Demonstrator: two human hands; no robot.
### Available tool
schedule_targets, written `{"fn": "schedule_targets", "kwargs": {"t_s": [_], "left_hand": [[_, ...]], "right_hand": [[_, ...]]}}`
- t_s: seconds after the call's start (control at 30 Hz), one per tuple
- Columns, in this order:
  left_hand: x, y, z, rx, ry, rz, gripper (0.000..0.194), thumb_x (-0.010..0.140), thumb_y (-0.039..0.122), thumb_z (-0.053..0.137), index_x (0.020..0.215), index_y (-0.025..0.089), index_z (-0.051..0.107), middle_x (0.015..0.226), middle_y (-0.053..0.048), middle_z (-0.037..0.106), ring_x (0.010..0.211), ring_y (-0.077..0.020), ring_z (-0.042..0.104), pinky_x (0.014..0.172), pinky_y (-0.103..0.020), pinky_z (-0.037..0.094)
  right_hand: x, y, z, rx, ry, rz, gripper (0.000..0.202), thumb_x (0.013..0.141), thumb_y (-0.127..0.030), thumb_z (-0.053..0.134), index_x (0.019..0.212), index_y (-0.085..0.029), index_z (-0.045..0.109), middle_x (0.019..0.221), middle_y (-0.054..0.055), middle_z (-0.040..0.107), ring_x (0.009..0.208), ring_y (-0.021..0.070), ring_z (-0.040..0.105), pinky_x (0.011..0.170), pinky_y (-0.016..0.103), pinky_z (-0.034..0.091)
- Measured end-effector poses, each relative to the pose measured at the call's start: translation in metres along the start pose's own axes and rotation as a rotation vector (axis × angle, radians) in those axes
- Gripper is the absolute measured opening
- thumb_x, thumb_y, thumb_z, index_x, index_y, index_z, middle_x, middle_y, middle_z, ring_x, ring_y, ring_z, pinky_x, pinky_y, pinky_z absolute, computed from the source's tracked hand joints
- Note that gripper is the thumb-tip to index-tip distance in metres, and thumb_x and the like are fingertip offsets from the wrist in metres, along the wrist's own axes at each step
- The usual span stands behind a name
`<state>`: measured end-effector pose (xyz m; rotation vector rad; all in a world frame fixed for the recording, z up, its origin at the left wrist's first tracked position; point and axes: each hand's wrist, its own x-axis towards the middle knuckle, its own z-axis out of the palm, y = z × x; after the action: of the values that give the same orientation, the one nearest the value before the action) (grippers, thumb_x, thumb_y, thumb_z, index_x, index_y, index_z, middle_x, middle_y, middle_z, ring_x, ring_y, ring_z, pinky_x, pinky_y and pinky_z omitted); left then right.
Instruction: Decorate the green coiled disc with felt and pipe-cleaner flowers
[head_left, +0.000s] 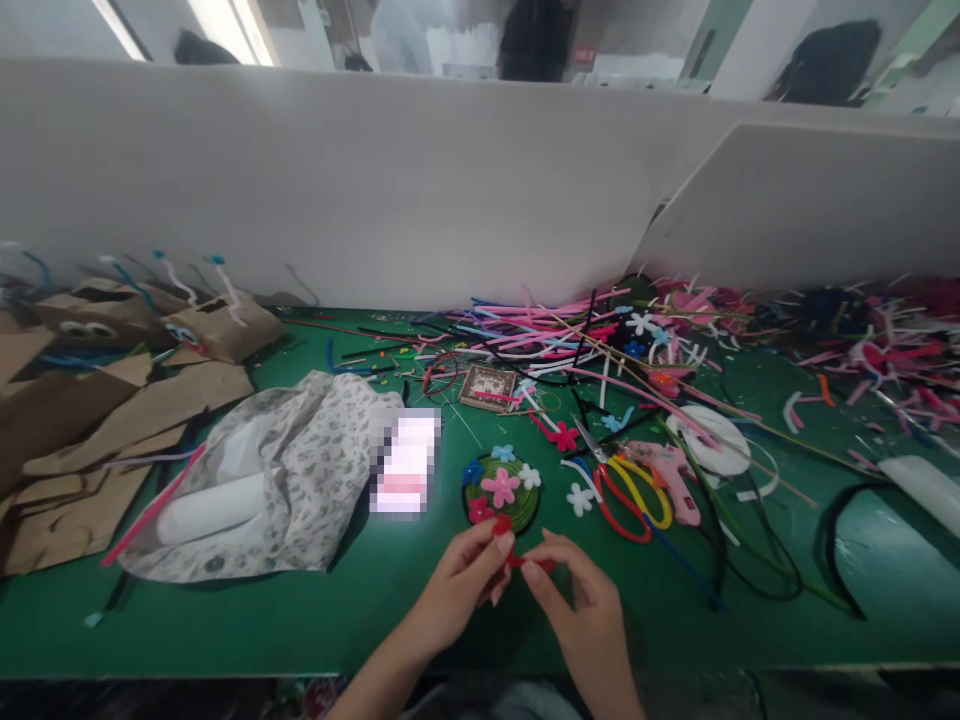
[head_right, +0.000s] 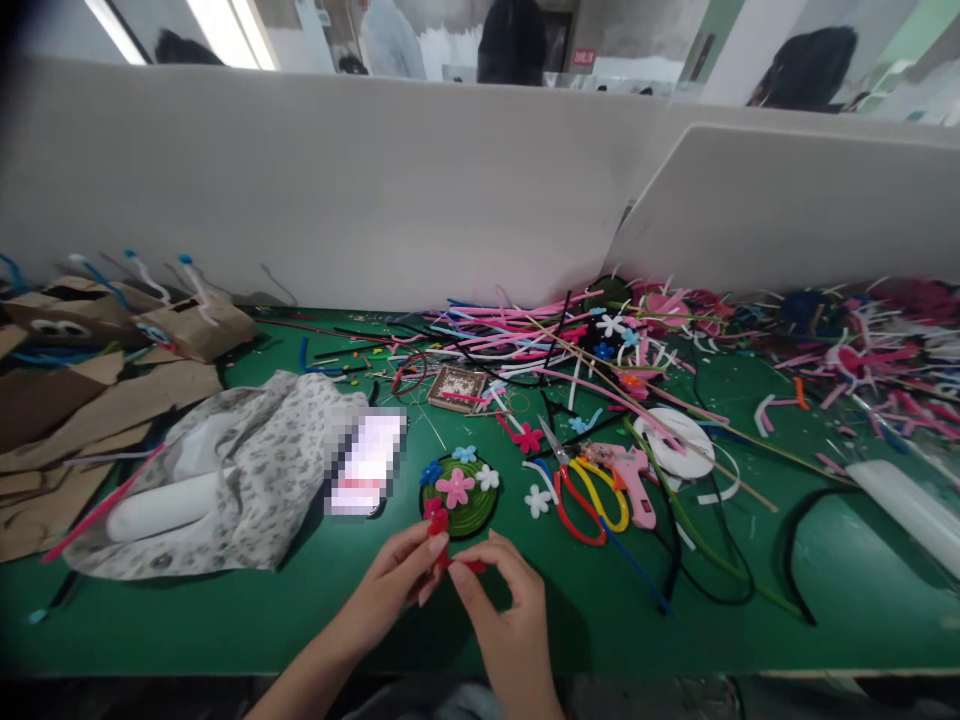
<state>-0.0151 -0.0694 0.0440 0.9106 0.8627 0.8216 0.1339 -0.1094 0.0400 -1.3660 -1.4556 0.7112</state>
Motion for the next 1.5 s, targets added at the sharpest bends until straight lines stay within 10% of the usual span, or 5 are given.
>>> {"fn": "schedule_targets", "kwargs": {"t_s": [0.47,0.7,1.07,1.5], "left_hand": [[-0.008,-0.009,-0.003,-0.027,-0.381,-0.077,0.05,0.075,0.064,0.065,0.061,0.018,0.051,0.04,0.009,0.038,0.032,-0.0034,0.024,0.036,-0.022,0.014],[-0.002,-0.003,0.0,0.074,-0.145,0.002,0.051,0.091,0.06,0.041,0.064,0.018,0.05,0.047,0.005,0.042,0.043,-0.0081,0.03,0.043,-0.023,0.022],[-0.003,0.002,-0.007,0.422,-0.098,0.119,0.041,0.096,0.047,0.043,0.068,0.017,0.05,0.058,0.005,0.043,0.056,-0.0102,0.04,0.055,-0.023,0.029],[-0.003,-0.033,0.025,-0.121,0.187,0.047,0.047,0.076,0.061,0.065,0.069,0.02,0.044,0.068,0.006,0.036,0.063,-0.0099,0.033,0.058,-0.02,0.033]], "right_hand": [[0.011,-0.009,-0.019,0.034,-0.131,-0.143,0.019,0.085,-0.031,0.066,0.069,-0.023,0.061,0.066,-0.005,0.065,0.067,0.014,0.063,0.105,0.049,0.036],[0.007,-0.002,-0.016,-0.03,-0.005,-0.074,0.017,0.085,-0.03,0.066,0.07,-0.024,0.063,0.064,-0.005,0.064,0.062,0.0139,0.062,0.103,0.049,0.04],[0.011,-0.002,-0.017,-0.399,-0.067,-0.33,0.008,0.087,-0.019,0.063,0.084,-0.026,0.062,0.076,-0.004,0.07,0.071,0.0144,0.065,0.11,0.054,0.028],[0.0,-0.004,0.008,-0.346,0.182,-0.307,0.011,0.085,-0.015,0.061,0.081,-0.024,0.057,0.071,-0.003,0.066,0.068,0.0145,0.062,0.1,0.047,0.04]]}}
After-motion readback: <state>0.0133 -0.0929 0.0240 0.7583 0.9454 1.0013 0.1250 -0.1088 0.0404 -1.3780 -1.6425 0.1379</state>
